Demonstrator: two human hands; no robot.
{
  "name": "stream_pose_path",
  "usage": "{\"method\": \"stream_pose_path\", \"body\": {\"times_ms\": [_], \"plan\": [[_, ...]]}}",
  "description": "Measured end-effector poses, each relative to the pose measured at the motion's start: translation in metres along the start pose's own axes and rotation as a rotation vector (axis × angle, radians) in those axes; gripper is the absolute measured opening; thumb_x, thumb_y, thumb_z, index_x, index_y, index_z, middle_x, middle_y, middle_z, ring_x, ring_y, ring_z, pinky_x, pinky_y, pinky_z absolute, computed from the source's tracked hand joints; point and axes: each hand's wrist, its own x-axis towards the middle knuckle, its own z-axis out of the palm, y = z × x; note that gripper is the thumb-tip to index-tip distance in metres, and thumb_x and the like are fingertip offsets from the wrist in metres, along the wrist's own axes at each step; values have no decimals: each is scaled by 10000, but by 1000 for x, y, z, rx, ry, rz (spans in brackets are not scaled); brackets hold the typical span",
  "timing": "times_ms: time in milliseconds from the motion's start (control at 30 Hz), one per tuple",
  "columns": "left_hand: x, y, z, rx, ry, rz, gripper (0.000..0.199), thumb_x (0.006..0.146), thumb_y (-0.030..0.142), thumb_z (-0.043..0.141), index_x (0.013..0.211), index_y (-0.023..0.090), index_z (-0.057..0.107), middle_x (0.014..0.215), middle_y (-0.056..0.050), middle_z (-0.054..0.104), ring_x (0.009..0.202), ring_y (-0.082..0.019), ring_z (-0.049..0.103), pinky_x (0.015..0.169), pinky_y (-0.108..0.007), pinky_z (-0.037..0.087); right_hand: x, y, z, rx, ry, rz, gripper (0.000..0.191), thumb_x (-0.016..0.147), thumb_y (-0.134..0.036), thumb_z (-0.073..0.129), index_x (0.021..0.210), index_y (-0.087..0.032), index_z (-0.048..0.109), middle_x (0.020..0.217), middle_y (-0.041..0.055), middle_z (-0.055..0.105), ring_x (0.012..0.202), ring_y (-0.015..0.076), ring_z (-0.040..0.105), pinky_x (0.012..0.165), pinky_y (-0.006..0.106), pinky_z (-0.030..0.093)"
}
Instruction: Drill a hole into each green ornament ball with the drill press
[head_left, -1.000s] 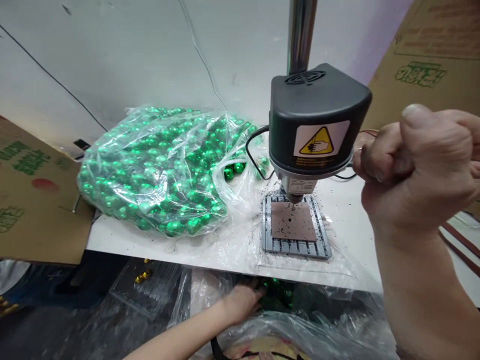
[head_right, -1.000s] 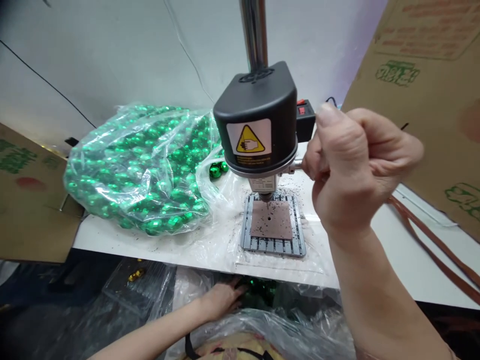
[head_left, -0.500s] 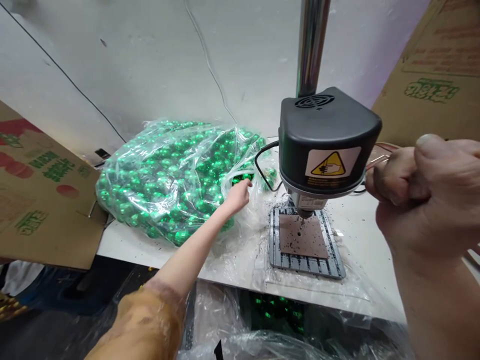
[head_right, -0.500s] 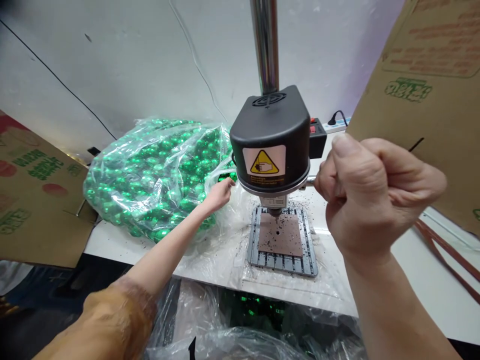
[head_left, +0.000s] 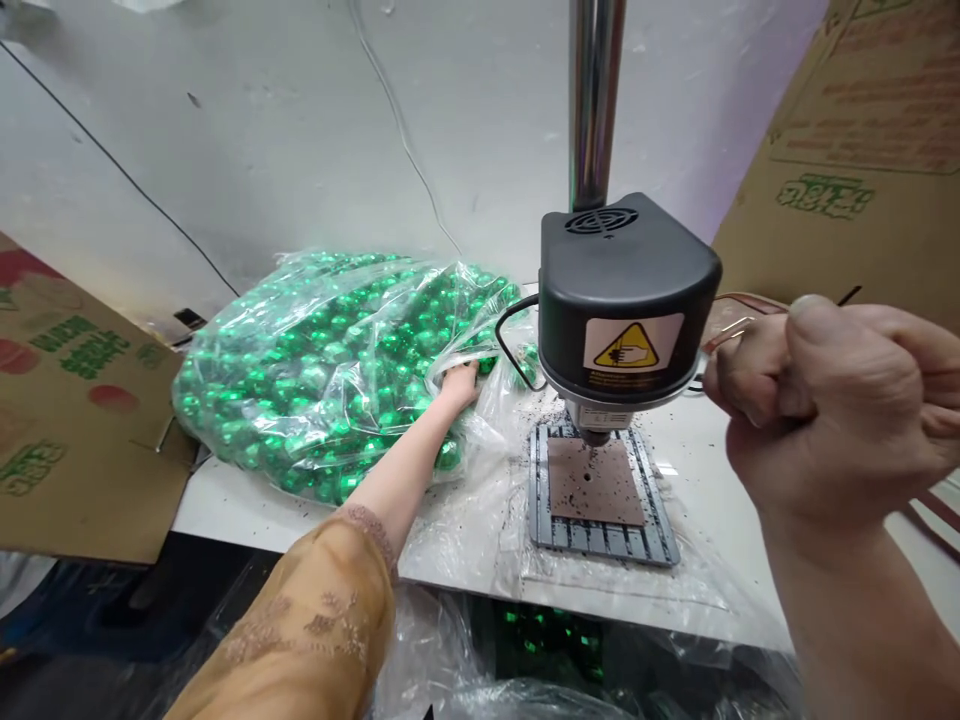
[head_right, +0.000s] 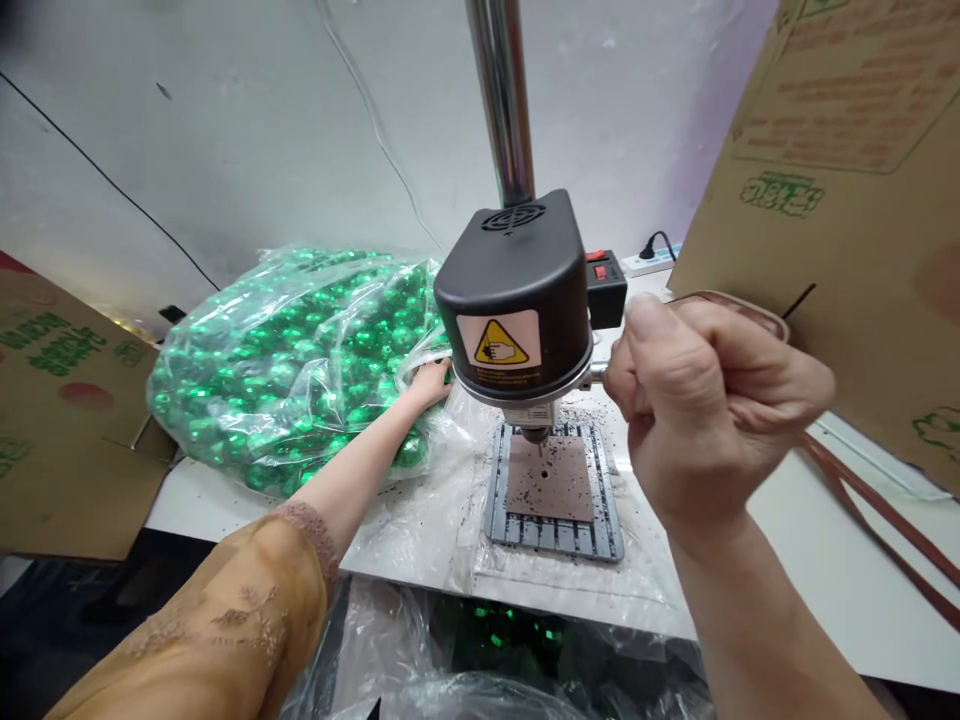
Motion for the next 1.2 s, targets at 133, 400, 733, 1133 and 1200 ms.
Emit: {"method": "stream_pose_path", "body": {"times_ms": [133,400,733,1133,1200], "plan": [[-23,-1,-6,-126,-57,76,339,919,157,613,1243,184,710,1091,-103,681,1029,-260,663,951,-349,532,0,0,0,1,3,14,494,884,-209,671,474,-187,396,437,-63,332,397,55,338,501,334,369],[-107,6,-9,-1421,-133,93,484,941,559,696,1278,217,640,1005,-70,695,798,-193,691,664,-293,539,-1,3,-1,32,10,0,487,881,-174,657,479,-184,382,437,-70,319,380,45,339,472,312,334],[-146,44,25,-1860,-428,-170,448,981,617,669,1063,177,662,1054,-133,757,865,-213,726,658,-301,582,0,3,-2,56,1,11,459,874,-191,661,476,-186,433,436,-72,341,372,45,339,427,306,282],[-164,52,45,-1598,-298,-3,739,796,505,893,1413,242,584,1040,-46,725,698,-133,673,604,-258,504,-2,2,-2,56,-10,8,491,919,-206,640,494,-187,395,449,-70,330,395,37,332,437,282,286],[-165,55,52,-1525,-237,47,739,773,537,907,1350,201,592,1003,-33,713,652,-109,642,581,-247,492,-2,2,-2,55,-15,0,499,928,-206,635,495,-186,388,449,-68,337,405,39,340,458,282,310]]}}
